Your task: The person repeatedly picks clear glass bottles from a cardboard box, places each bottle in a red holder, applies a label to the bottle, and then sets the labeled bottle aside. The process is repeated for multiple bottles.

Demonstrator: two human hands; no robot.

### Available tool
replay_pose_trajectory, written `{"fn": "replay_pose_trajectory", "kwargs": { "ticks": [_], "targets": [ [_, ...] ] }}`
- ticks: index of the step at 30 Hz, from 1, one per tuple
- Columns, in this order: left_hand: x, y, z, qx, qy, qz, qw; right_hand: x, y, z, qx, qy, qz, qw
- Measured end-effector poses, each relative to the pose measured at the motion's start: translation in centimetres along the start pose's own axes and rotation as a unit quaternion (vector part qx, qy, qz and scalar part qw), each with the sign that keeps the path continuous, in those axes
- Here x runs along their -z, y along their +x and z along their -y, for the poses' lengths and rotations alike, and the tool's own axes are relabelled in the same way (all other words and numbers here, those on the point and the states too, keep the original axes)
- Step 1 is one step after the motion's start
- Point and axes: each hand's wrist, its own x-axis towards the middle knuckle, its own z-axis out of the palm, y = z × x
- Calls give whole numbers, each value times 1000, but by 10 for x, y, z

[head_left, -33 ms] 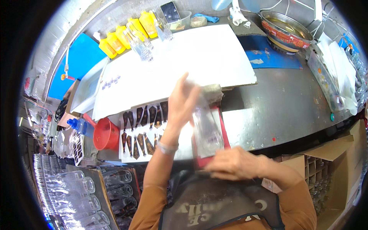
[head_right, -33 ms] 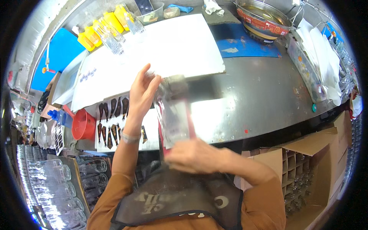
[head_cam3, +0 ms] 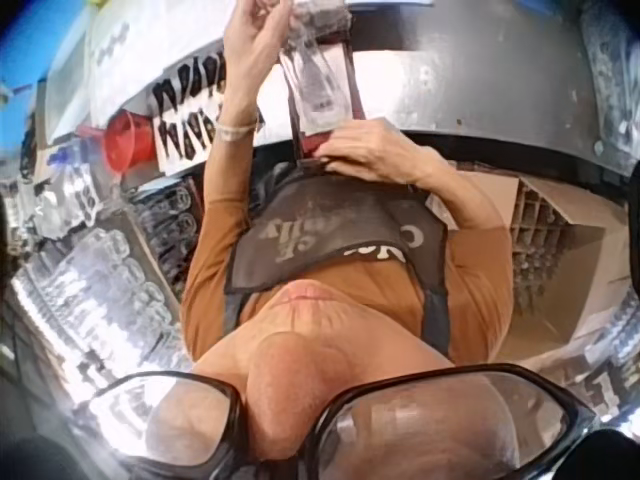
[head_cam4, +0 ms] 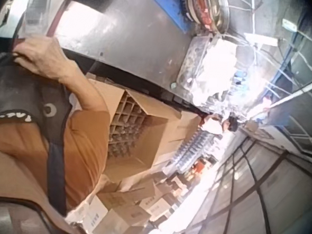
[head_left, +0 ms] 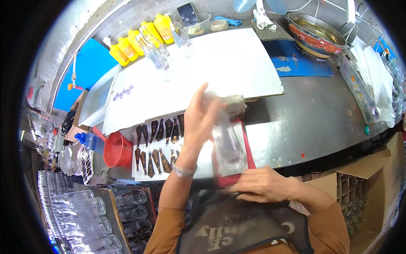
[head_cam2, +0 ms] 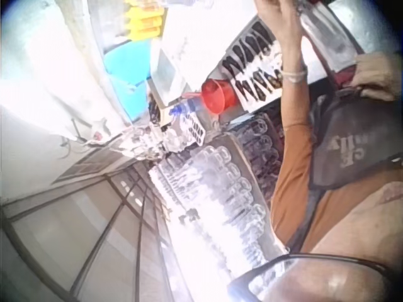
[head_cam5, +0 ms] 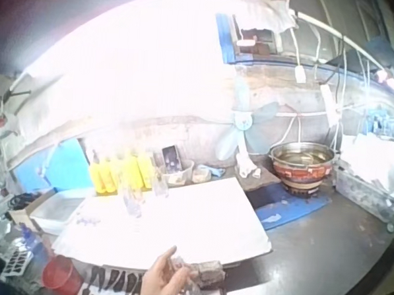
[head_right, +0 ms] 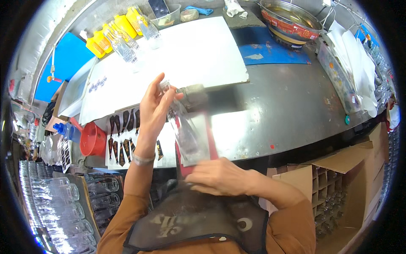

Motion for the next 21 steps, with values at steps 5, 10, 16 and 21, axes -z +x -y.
{"fn": "replay_pose_trajectory", "kwargs": {
  "ticks": [5, 10, 16, 21],
  "targets": [
    [14, 49, -74, -149, 112, -51, 981, 39, -30, -7, -259, 96, -190, 942],
    [32, 202, -67, -215, 25, -17, 976, 46, -46, -13, -315, 105, -232, 914],
    [61, 336, 8, -254, 79, -40, 963, 46, -67, -24, -388, 177, -333, 841],
    [66, 379, 44, -232, 355, -142, 894, 53, -81, -22, -446, 189, -360, 797]
  ]
}}
